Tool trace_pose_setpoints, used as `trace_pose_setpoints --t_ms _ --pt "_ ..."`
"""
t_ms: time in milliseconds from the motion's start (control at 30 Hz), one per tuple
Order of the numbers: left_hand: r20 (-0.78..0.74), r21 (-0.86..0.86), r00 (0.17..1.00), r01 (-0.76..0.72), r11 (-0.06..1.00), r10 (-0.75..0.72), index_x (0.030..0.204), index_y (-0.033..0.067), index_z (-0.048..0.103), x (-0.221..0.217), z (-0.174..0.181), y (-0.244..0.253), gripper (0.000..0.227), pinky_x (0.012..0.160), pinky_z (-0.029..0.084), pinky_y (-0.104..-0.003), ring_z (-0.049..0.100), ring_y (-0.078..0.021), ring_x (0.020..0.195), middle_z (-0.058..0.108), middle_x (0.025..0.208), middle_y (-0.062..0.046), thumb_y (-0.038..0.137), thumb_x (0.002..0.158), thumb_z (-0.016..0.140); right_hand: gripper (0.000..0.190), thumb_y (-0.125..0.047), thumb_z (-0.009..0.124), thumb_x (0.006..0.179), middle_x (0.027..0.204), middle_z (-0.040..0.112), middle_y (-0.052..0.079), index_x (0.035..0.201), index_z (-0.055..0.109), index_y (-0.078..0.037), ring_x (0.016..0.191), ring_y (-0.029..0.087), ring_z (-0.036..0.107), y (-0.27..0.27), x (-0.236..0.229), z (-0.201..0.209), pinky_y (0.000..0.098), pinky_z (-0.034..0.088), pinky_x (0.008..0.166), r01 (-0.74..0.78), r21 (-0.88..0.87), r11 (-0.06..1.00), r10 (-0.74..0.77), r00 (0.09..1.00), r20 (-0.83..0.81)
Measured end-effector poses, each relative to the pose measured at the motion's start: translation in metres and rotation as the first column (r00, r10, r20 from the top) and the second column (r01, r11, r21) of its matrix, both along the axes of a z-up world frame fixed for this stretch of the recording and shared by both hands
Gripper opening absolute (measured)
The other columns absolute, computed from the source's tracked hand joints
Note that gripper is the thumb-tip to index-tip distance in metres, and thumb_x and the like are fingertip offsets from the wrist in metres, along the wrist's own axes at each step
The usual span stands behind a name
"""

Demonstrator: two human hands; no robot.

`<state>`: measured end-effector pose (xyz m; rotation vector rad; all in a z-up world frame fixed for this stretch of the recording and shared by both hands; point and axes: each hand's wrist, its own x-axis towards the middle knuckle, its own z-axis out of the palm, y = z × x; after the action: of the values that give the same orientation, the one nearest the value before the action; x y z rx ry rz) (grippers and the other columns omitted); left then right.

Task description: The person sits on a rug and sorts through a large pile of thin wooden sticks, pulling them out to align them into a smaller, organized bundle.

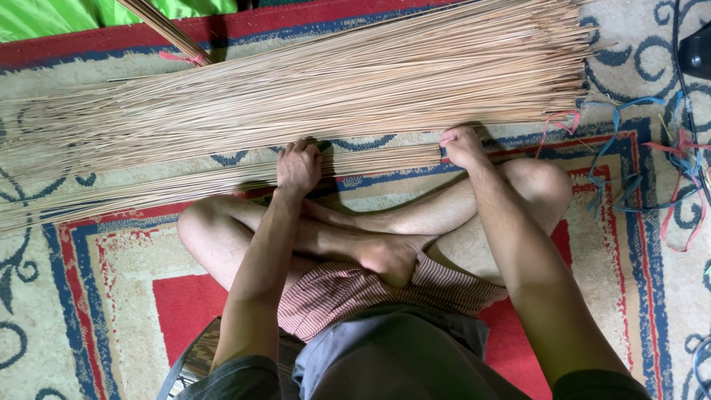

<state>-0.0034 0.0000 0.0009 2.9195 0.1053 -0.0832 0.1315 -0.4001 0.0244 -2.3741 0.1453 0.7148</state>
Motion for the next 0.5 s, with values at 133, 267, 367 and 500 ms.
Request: trace_pose_setpoints --t_ms 133,267,367,500 --pt "0.008 0.008 1.0 0.005 1.0 -0.005 0.098 0.0196 0.074 0.0002 -0.0027 0.0004 0.02 0.091 0.051 -0.042 0.064 -0.0286 0.105 0.064 0.103 -0.004 0.038 0.091 0.07 0.041 -0.007 0.049 0.088 0.102 0.079 0.0 0.112 0.079 -0.019 0.119 0.025 0.066 -0.0002 0.0023 -0.0037 0.0446 0.05 0.104 0.0 -0.005 1.0 0.0 1.0 0.009" --pt "-0.006 0.0 1.0 0.004 1.0 -0.004 0.1 0.02 0.075 0.0003 0.0011 -0.0001 0.02 0.09 0.051 -0.042 0.064 -0.0284 0.106 0.064 0.104 -0.004 0.038 0.093 0.069 0.039 -0.01 0.049 0.089 0.105 0.078 0.0 0.114 0.078 -0.019 0.123 0.026 0.064 0.0007 0.0023 -0.0047 0.0459 0.049 0.105 0.007 -0.017 1.0 -0.007 1.0 0.003" --pt "-0.007 -0.001 1.0 0.005 1.0 -0.005 0.1 0.0197 0.075 0.0001 0.0023 -0.0006 0.021 0.09 0.051 -0.042 0.064 -0.0285 0.106 0.064 0.104 -0.004 0.038 0.093 0.069 0.038 -0.011 0.049 0.09 0.106 0.078 -0.001 0.113 0.078 -0.02 0.123 0.026 0.064 0.0001 0.0024 -0.0076 0.046 0.049 0.105 0.001 -0.025 1.0 -0.001 1.0 0.002" --pt "-0.013 0.005 1.0 0.003 1.0 -0.003 0.1 0.0197 0.074 -0.0001 0.0034 -0.0009 0.021 0.091 0.05 -0.042 0.064 -0.0284 0.106 0.064 0.104 -0.004 0.039 0.093 0.069 0.037 -0.012 0.05 0.091 0.108 0.078 -0.001 0.111 0.079 -0.023 0.123 0.026 0.063 -0.0014 0.0026 -0.0076 0.046 0.049 0.105 -0.018 -0.039 0.999 0.018 1.0 -0.002"
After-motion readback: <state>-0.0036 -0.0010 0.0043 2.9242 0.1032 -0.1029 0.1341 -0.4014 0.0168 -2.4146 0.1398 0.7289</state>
